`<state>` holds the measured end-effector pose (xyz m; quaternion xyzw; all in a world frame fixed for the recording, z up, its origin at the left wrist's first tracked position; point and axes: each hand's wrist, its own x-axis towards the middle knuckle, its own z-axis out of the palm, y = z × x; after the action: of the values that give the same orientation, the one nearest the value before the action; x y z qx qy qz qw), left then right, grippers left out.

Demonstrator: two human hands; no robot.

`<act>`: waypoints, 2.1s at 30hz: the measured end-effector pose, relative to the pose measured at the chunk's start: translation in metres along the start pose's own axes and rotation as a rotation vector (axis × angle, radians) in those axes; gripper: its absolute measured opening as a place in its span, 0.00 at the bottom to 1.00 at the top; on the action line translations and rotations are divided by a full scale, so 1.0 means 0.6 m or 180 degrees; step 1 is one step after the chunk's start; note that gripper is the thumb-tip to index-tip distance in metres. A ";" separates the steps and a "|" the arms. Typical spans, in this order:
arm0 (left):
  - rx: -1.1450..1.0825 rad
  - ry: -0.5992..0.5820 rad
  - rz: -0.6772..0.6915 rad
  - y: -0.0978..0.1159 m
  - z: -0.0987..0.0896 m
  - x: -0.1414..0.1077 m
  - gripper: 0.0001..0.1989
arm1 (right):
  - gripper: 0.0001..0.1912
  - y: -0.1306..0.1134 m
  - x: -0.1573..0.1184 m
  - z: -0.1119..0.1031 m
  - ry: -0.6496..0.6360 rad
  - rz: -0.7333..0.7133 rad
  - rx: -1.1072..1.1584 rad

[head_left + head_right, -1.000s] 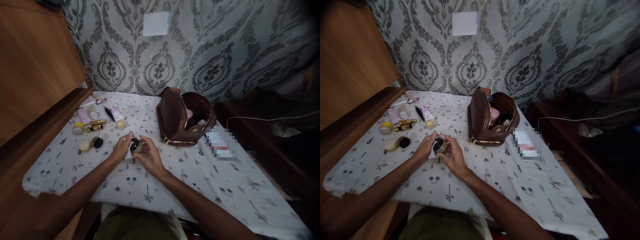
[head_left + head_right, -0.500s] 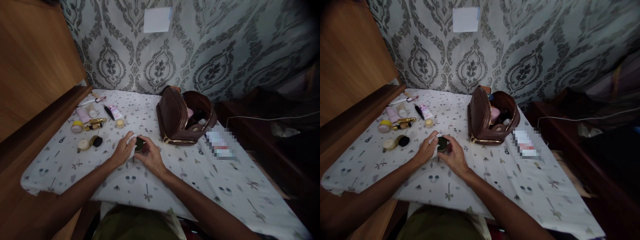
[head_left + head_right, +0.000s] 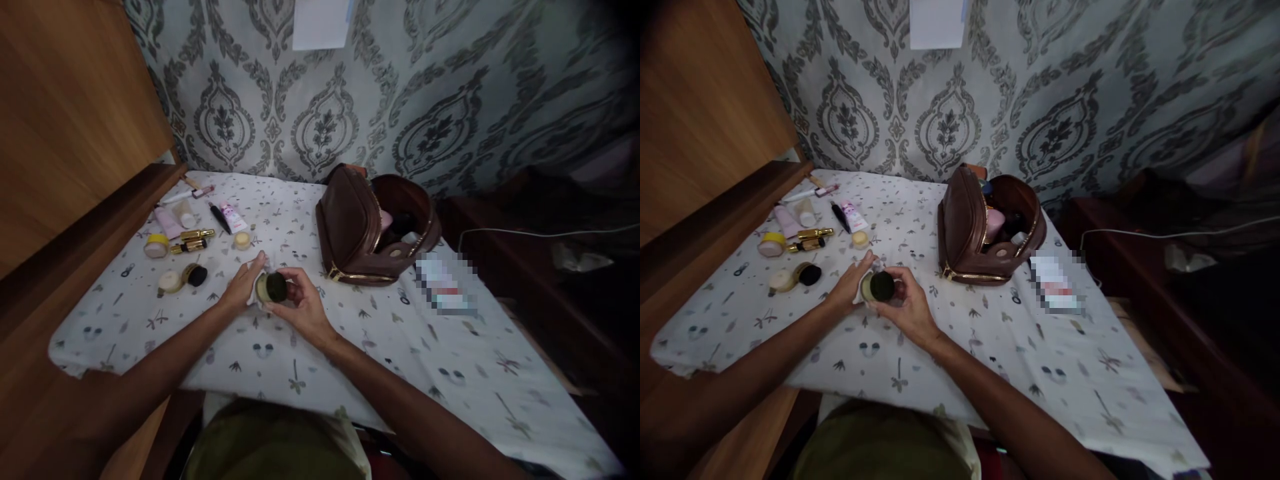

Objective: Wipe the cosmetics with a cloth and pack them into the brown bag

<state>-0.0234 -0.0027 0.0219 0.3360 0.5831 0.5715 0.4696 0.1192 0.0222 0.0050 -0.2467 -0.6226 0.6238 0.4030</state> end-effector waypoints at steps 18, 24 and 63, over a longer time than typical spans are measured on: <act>0.1268 -0.0726 0.1149 0.000 -0.008 -0.010 0.30 | 0.25 -0.012 -0.004 0.001 0.0168 -0.0028 -0.0290; 0.0757 -0.0572 0.1137 0.005 -0.009 -0.018 0.29 | 0.21 -0.026 -0.001 -0.002 0.0226 0.0228 0.0080; 0.3442 -0.1947 0.2525 0.009 0.248 0.033 0.33 | 0.21 -0.298 0.067 -0.377 -0.0209 -0.1303 -0.4110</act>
<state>0.1079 0.0686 0.0379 0.8506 0.4610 0.2119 0.1380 0.3151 0.1677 0.1642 -0.2959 -0.9164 0.0452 0.2657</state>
